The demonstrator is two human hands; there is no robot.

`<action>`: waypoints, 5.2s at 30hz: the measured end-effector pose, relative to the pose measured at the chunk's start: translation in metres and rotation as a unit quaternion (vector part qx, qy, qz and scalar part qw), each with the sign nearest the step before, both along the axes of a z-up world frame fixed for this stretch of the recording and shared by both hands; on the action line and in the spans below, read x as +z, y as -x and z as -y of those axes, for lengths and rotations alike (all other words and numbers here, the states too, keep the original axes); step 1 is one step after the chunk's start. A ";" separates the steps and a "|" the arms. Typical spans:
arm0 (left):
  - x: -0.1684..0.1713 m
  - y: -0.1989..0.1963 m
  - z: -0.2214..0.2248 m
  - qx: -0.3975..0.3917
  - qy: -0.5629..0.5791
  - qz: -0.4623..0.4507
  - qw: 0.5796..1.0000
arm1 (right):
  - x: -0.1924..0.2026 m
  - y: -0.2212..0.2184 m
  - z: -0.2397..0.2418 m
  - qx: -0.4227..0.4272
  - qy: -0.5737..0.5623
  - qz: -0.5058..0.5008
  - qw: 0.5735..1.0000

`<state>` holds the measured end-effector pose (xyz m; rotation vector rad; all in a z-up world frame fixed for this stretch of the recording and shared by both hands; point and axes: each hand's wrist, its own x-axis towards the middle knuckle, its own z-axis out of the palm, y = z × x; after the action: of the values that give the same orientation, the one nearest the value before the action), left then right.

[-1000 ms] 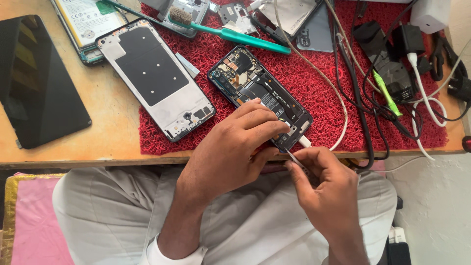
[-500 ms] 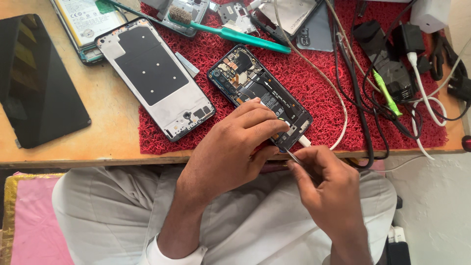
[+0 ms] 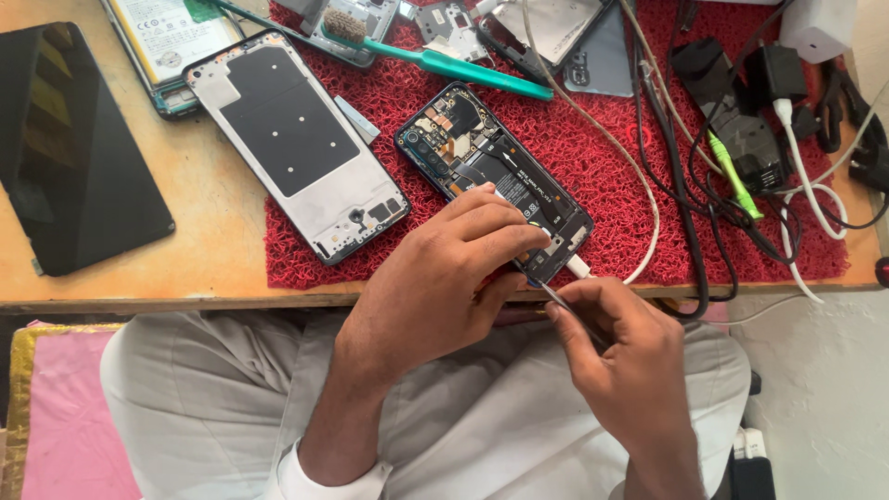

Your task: The person uses tweezers to clean the charging port of a disassembled smartphone. They repeatedly insert the tweezers into the port to remove debris while the phone is connected to a charging cable. The person also briefly uses a cotton swab to clean the area around the port.

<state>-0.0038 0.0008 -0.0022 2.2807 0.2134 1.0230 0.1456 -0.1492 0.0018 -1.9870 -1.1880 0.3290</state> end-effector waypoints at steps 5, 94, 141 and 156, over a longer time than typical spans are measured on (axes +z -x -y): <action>-0.001 -0.001 -0.001 -0.009 0.012 -0.001 1.000 | 0.004 0.001 0.001 0.018 -0.017 0.096 0.995; -0.002 0.006 0.165 -0.109 0.116 0.060 0.985 | 0.019 0.013 0.084 0.349 -0.392 -0.514 0.679; -0.028 0.002 0.199 -0.282 0.366 0.090 0.882 | 0.020 0.010 0.107 0.336 -0.415 -0.550 0.642; -0.012 0.005 0.203 -0.281 0.372 0.054 0.883 | 0.012 0.016 0.114 0.306 -0.475 -0.521 0.640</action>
<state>-0.0084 -0.2020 -0.0137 1.4416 -0.0969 0.6019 0.1298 -0.2631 0.0137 -0.2232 -0.8424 0.8238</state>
